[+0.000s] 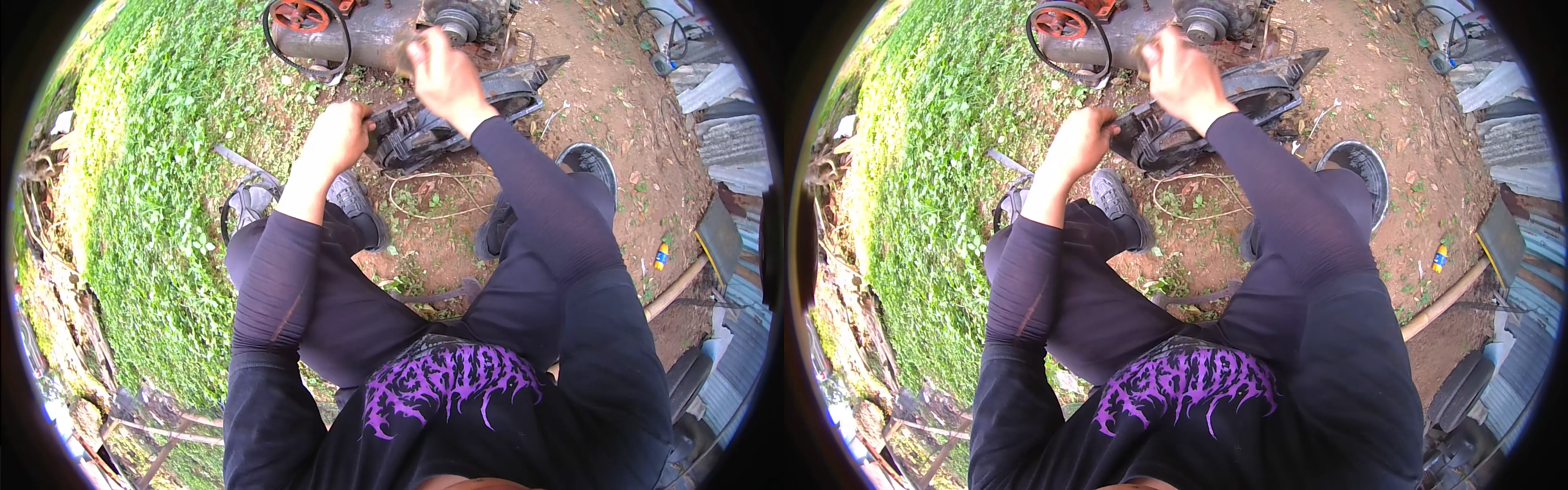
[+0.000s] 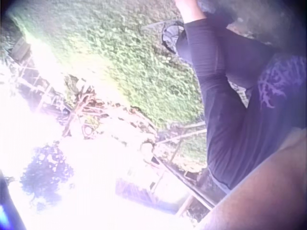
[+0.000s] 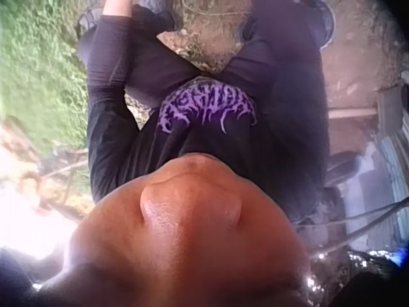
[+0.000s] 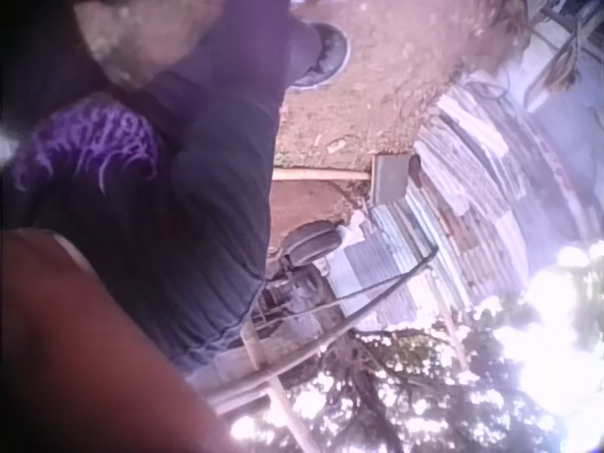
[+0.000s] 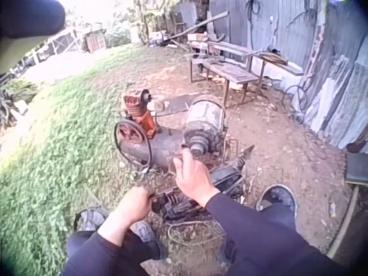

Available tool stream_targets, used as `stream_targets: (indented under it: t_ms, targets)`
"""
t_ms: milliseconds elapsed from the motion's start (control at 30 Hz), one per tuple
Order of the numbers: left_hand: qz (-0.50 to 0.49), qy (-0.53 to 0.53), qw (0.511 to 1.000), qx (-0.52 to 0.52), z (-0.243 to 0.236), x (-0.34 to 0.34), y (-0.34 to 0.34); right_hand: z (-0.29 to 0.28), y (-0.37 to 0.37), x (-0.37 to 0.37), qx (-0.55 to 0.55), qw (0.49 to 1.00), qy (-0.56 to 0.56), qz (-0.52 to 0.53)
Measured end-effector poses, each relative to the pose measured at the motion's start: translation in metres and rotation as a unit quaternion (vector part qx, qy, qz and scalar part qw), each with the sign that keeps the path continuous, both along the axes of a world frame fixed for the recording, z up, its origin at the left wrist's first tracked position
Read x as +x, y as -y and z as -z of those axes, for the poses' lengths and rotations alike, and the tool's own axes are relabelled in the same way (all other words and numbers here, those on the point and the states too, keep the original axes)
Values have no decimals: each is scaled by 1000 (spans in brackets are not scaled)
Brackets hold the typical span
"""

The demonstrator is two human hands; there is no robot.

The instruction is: The person cleans a radiator fan shroud and inserts small parts into its housing by hand. They pick components from a bucket and press them into the slots along the rim of the shroud.

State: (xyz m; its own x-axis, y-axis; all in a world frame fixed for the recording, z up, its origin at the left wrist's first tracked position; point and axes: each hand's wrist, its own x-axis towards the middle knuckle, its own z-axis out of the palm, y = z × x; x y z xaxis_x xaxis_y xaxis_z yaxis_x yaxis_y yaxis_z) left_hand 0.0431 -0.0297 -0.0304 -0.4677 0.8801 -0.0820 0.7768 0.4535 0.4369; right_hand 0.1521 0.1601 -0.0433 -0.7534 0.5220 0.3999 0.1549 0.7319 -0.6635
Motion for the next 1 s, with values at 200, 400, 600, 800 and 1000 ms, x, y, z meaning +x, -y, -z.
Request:
stream_targets:
  t_ms: [200,400,600,800,1000]
  targets:
    - [-37,-44,998,-1,8,-29,-5,-103,-110,122,-136,957,-218,136]
    - [-41,-87,995,-29,11,-33,-24,53,-212,360,-406,816,-39,410]
    - [-53,-68,993,-85,-4,-34,-24,248,-193,429,-533,732,179,385]
    - [-81,-41,988,-127,-16,-26,-32,320,-207,394,-432,671,483,360]
    - [-106,-64,982,-145,-20,-27,-27,388,-179,363,-160,710,664,171]
